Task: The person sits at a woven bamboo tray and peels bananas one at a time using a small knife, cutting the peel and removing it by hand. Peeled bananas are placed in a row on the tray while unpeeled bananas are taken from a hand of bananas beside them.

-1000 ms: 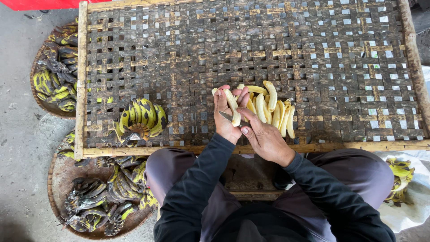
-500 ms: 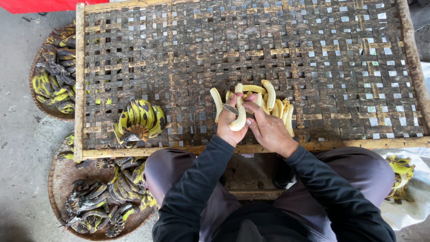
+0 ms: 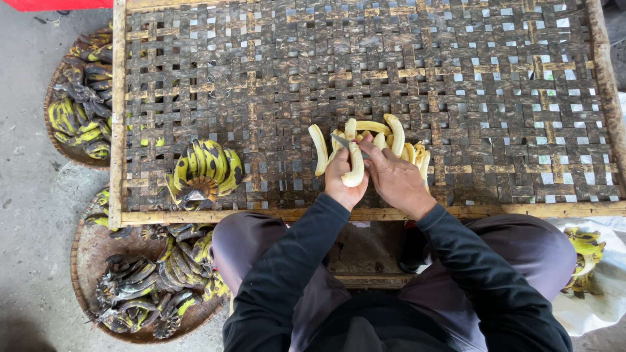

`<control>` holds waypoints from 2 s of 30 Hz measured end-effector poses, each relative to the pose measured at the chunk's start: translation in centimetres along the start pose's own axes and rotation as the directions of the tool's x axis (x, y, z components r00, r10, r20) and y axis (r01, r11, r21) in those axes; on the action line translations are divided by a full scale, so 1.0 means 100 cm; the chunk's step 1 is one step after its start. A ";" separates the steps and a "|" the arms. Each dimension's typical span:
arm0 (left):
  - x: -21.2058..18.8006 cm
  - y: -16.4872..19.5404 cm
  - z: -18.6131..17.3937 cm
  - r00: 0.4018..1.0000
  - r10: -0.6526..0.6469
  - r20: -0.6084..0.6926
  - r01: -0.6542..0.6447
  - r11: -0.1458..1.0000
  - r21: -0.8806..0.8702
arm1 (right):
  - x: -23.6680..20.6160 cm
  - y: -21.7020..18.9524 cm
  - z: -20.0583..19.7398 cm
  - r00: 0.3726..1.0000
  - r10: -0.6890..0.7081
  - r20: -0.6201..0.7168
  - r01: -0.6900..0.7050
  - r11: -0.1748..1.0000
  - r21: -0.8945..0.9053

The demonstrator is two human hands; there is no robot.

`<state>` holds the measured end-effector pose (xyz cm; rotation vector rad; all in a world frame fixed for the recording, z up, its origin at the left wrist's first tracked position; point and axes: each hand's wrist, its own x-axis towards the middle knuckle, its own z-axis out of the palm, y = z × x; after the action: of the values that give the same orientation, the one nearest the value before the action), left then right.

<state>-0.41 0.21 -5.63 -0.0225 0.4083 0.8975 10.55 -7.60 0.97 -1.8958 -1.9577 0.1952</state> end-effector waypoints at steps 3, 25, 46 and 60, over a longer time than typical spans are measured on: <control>0.010 0.000 0.012 0.995 0.014 -0.095 -0.010 0.999 0.050 | 0.003 0.010 0.003 0.997 0.067 0.024 -0.053 0.926 -0.373; -0.082 0.200 -0.031 0.804 0.561 0.199 0.460 -0.798 0.390 | -0.035 0.074 -0.110 0.920 0.368 -0.133 -0.333 0.915 0.228; -0.108 0.233 -0.044 0.684 0.425 0.593 0.126 -0.869 0.478 | -0.039 0.094 -0.107 0.938 0.241 -0.249 -0.156 0.936 0.316; -0.063 0.094 0.010 0.979 0.127 0.160 -0.200 0.755 0.625 | -0.030 0.021 -0.051 0.960 0.070 0.271 -0.254 0.627 0.737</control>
<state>-10.73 1.51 -1.02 0.7055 0.6073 0.8881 14.42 -11.27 4.25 -1.4719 -1.4232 1.1484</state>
